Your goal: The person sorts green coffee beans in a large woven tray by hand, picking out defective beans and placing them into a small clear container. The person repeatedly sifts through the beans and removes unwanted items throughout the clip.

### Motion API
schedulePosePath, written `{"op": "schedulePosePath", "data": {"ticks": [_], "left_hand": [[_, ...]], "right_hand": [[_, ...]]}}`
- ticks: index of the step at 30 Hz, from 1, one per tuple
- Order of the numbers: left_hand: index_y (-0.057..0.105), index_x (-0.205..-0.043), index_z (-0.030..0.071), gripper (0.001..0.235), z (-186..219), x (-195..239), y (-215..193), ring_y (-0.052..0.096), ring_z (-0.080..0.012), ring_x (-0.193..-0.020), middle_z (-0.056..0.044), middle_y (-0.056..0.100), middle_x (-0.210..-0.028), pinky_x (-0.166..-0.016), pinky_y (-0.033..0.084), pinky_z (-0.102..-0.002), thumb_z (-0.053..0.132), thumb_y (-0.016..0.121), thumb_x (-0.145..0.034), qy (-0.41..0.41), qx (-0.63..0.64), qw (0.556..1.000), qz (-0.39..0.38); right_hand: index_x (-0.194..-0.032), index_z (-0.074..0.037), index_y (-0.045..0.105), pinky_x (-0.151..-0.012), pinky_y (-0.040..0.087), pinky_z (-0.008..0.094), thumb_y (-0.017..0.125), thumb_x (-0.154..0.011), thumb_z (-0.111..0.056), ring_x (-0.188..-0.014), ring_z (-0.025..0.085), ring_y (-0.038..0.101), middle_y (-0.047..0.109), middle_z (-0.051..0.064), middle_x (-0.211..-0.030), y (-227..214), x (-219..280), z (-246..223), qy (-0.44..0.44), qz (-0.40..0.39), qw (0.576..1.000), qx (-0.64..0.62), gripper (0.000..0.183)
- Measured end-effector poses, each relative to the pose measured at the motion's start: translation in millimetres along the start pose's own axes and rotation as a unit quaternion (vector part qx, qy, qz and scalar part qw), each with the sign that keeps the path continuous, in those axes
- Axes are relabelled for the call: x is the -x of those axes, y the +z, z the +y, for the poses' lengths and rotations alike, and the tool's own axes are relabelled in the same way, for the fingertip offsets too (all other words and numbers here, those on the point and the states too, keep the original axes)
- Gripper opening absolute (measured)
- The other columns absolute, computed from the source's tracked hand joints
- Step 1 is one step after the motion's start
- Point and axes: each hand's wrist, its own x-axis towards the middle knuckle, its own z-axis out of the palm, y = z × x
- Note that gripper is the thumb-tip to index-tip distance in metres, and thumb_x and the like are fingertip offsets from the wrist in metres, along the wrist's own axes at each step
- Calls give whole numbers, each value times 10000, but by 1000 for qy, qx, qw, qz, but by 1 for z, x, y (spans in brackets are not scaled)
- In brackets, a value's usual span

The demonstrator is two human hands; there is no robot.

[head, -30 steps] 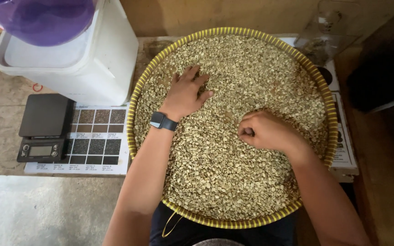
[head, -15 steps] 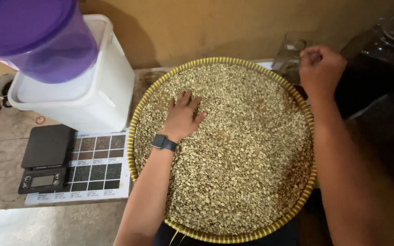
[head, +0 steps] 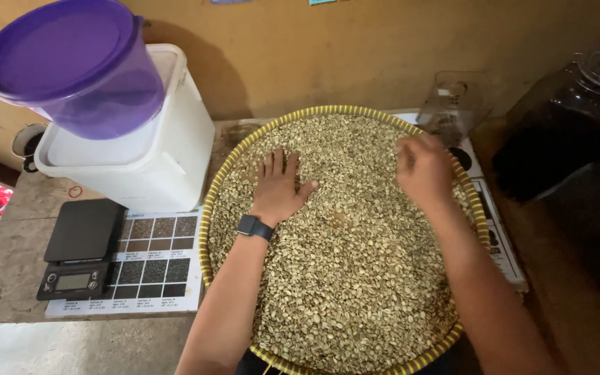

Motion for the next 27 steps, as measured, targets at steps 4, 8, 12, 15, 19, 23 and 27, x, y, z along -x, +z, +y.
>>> {"op": "schedulePosePath", "data": {"ticks": [4,8,12,15,19,23,27], "left_hand": [[237,-1669,-56,1006,25,9,-4,123,-605,-1592,-413,135,-1702,-1284,169,-718,760,295,-1085,14,9,1000,-19],[229,-1673,-52,1056,47,11,12,66,-607,-1598,-422,107,-1701,-1291,112,-706,802,287,-1054,74,7,997,-15],[184,-1705,35,1079,71,11,33,96,-590,-1604,-398,133,-1709,-1282,143,-721,838,352,-1005,144,7,989,-26],[255,-1697,79,979,109,33,6,215,-543,-1601,-349,246,-1702,-1290,199,-674,787,349,-1028,186,45,979,-68],[336,-1688,114,792,107,37,16,223,-597,-1581,-345,315,-1690,-1271,170,-749,646,384,-1103,245,112,957,-107],[588,-1544,202,535,96,26,13,460,-549,-1486,-222,552,-1590,-1217,232,-822,524,505,-1125,279,173,944,-29],[673,-1454,131,424,62,-3,8,574,-444,-1427,-157,680,-1448,-1220,319,-750,393,520,-1156,242,184,950,73]], "right_hand": [[-1018,-90,766,-838,546,451,662,-975,-138,-897,351,677,681,115,-887,18,20,-1,8,-57,998,-15,122],[-1096,-38,746,-898,528,487,626,-1024,-146,-977,375,648,651,141,-947,17,23,8,40,-130,990,-26,177],[-1132,-29,737,-939,521,508,602,-1059,-140,-987,386,640,638,138,-979,8,18,10,77,-152,985,-23,190],[-1148,-15,741,-934,523,513,586,-1064,-133,-991,394,639,643,155,-1009,11,21,16,83,-156,984,-21,212],[-1120,0,758,-888,547,482,564,-1079,-108,-961,375,659,654,157,-975,0,20,5,65,-165,984,-18,226],[-1143,-12,747,-841,560,510,571,-1076,-126,-948,386,657,648,165,-993,-5,17,7,81,-177,980,-32,220],[-1165,-19,737,-824,570,534,556,-1071,-131,-966,417,674,659,189,-1003,-15,15,4,112,-196,972,-67,233]]}}
